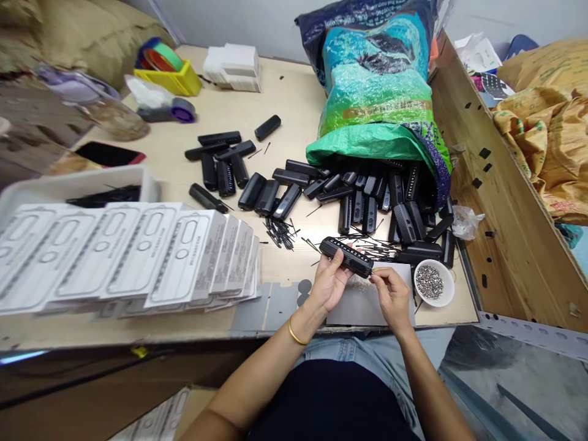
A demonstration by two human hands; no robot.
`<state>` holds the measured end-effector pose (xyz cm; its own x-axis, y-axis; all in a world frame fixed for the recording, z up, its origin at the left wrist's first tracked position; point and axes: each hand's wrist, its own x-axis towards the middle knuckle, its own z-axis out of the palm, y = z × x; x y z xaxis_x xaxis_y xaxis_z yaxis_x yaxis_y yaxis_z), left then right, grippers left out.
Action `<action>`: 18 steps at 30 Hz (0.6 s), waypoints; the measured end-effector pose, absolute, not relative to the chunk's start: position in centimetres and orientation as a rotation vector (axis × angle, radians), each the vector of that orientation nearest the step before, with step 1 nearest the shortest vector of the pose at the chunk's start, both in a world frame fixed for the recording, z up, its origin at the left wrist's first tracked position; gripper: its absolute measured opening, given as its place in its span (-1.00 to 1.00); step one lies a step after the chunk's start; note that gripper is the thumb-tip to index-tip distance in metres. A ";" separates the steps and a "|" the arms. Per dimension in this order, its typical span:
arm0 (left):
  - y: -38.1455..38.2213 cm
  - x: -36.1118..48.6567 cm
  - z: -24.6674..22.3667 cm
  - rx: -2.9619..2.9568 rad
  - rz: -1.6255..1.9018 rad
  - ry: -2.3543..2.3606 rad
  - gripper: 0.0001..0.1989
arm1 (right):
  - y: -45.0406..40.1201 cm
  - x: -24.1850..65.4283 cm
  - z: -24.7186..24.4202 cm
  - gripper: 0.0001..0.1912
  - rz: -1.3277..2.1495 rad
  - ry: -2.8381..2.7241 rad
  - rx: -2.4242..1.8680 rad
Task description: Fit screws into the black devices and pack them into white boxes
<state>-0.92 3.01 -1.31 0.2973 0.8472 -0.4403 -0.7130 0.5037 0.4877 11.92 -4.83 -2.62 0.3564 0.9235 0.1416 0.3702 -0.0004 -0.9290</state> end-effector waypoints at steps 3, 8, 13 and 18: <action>2.7 -0.8 -1.5 0.255 1.047 0.735 -0.63 | -4.9 12.4 -2.2 -0.84 0.553 -1.388 -1.601; 2.7 -1.0 -1.8 0.346 1.023 0.751 -0.62 | -5.1 11.7 -3.2 -0.79 0.496 -1.490 -1.643; 2.3 -3.2 -0.1 0.648 1.105 0.634 -0.59 | -5.3 13.5 -3.0 -0.86 0.479 -1.455 -1.652; 1.3 -3.0 -2.9 1.203 0.890 0.640 -0.74 | -4.8 17.2 -1.3 -0.80 0.225 -1.226 -1.845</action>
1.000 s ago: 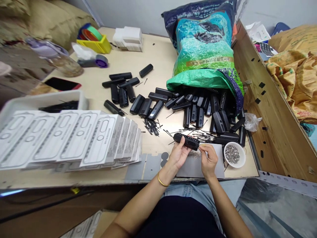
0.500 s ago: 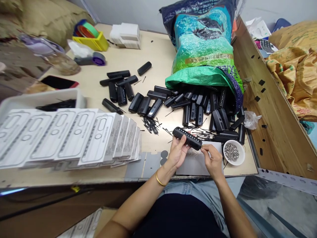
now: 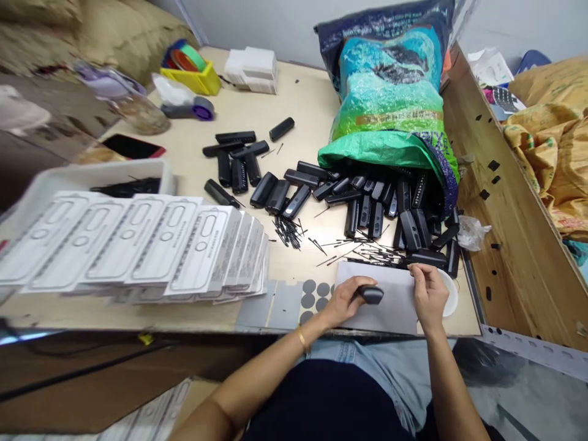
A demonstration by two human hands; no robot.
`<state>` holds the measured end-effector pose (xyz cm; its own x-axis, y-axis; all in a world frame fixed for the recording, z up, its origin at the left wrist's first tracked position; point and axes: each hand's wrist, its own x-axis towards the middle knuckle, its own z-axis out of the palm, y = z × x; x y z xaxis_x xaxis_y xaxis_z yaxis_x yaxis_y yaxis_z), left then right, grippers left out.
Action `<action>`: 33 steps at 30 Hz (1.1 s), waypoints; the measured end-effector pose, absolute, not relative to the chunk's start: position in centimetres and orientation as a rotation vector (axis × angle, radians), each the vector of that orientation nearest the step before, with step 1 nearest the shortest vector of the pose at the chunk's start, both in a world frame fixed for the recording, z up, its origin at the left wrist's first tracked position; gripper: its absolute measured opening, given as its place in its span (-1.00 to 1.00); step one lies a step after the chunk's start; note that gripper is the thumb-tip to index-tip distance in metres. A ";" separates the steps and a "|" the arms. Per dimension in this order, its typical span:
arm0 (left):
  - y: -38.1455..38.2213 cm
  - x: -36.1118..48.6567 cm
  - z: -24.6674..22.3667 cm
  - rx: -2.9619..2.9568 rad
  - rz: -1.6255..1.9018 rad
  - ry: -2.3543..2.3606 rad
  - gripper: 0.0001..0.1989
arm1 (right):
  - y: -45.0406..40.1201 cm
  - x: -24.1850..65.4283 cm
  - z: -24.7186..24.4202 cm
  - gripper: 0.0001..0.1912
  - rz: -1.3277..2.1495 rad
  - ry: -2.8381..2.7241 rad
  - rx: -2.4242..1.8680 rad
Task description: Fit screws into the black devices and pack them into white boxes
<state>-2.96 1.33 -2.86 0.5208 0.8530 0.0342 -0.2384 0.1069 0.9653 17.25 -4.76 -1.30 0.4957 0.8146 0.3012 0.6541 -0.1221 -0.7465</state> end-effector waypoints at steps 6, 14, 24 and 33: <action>4.9 -2.4 -4.6 0.661 0.974 0.805 -0.54 | -3.8 18.2 -1.1 -0.76 0.279 -1.420 -1.918; 7.1 -3.4 -2.7 0.565 0.963 0.845 -0.53 | -3.5 18.5 -2.6 -0.72 0.431 -1.452 -1.987; 13.0 -5.1 -5.5 1.279 0.957 1.402 -0.54 | -6.1 22.4 -4.3 -0.68 0.320 -1.371 -2.129; 15.1 -6.2 -5.1 1.577 0.840 1.590 -0.55 | -8.2 24.0 -5.8 -0.70 0.315 -1.232 -2.230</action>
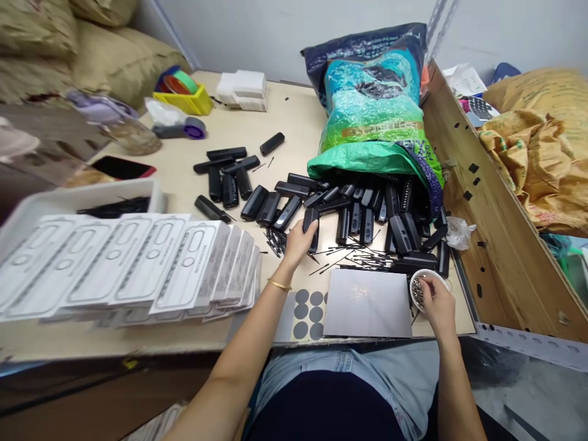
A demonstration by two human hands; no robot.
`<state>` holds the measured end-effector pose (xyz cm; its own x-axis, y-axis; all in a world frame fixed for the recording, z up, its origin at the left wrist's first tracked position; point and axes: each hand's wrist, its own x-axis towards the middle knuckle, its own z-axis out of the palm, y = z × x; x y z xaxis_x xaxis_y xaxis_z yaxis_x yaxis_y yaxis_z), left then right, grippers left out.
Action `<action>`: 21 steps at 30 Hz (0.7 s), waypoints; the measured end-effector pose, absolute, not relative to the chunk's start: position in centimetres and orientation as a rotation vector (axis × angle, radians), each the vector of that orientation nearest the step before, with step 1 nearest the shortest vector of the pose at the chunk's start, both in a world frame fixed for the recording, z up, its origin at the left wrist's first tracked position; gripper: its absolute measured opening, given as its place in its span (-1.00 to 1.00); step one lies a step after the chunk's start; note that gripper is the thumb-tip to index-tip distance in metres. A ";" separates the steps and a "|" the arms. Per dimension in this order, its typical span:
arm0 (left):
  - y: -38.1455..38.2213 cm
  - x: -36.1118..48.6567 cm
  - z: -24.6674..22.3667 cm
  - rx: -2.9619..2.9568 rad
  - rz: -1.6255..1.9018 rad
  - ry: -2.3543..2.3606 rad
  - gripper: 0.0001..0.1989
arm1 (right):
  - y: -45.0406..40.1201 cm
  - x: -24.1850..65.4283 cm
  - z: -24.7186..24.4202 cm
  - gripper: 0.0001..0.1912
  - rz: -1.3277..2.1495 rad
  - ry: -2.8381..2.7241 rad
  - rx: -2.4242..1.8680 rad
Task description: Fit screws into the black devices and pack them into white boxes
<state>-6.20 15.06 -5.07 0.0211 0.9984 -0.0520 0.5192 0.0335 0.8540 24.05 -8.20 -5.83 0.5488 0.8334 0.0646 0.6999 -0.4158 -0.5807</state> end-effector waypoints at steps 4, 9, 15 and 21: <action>14.6 -6.0 -5.3 1.717 0.763 1.652 -0.51 | -8.3 24.5 -7.7 -0.72 0.328 -1.249 -2.217; 15.7 -5.4 -8.0 1.763 0.726 1.732 -0.48 | -7.7 24.2 -9.5 -0.80 0.258 -1.312 -2.162; 15.9 -5.3 -9.0 1.840 0.787 1.667 -0.45 | -7.7 24.9 -9.2 -0.88 0.246 -1.352 -2.142; 12.4 -5.7 -8.3 1.951 0.876 1.546 -0.41 | -7.9 24.7 -8.7 -0.83 0.205 -1.378 -2.089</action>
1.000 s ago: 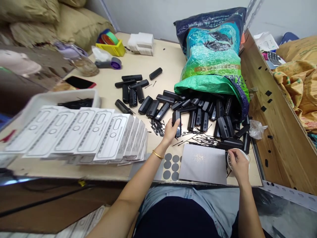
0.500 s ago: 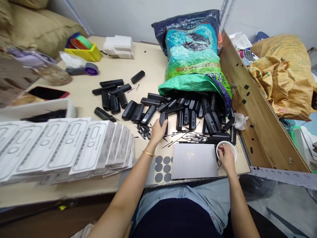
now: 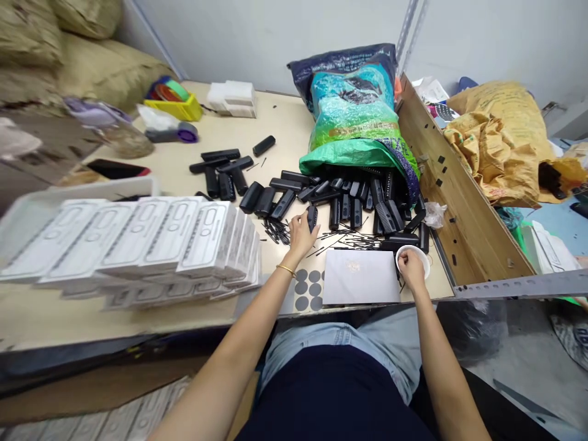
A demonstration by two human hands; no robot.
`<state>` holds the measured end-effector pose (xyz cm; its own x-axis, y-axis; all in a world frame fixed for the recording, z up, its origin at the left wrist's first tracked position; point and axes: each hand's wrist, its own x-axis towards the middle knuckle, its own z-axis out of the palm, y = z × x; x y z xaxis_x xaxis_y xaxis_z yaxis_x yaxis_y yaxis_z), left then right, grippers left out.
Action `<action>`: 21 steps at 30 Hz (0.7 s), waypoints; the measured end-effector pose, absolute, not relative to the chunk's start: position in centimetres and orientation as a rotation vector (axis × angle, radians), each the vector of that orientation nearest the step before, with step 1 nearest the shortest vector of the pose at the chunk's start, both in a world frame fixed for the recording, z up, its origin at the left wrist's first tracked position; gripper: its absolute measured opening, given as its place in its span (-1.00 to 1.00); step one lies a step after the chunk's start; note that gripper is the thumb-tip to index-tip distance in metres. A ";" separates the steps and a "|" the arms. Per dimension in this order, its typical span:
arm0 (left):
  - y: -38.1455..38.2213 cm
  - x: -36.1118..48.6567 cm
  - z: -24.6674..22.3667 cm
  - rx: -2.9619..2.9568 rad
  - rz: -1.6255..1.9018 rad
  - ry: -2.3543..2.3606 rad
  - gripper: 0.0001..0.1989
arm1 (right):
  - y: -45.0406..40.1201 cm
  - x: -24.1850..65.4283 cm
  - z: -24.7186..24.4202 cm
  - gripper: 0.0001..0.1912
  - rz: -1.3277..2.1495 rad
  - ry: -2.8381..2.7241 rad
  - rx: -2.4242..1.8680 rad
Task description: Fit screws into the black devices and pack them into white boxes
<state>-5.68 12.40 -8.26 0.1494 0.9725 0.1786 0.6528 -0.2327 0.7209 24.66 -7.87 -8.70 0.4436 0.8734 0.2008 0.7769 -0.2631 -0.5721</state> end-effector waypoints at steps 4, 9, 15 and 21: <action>6.9 -6.1 -8.6 1.997 0.933 1.422 -0.52 | -7.9 23.9 -7.7 -0.77 0.177 -1.380 -2.052; 0.0 -5.6 -9.3 1.998 0.922 1.185 -0.54 | -9.0 23.0 -5.6 -0.69 0.106 -1.302 -2.025; -1.9 0.2 -4.8 1.298 0.656 0.715 -0.55 | -13.6 16.3 -0.8 -0.81 0.148 -1.315 -2.008; -5.8 6.6 -0.2 0.884 0.022 0.290 -0.59 | -16.9 8.9 5.1 -0.85 0.115 -1.375 -1.862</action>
<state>6.55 -5.85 -0.21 0.9606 0.1383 -0.2411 0.1002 0.6367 0.7646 8.86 -16.87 5.06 0.4051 0.8368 0.3683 0.7640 -0.0885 -0.6392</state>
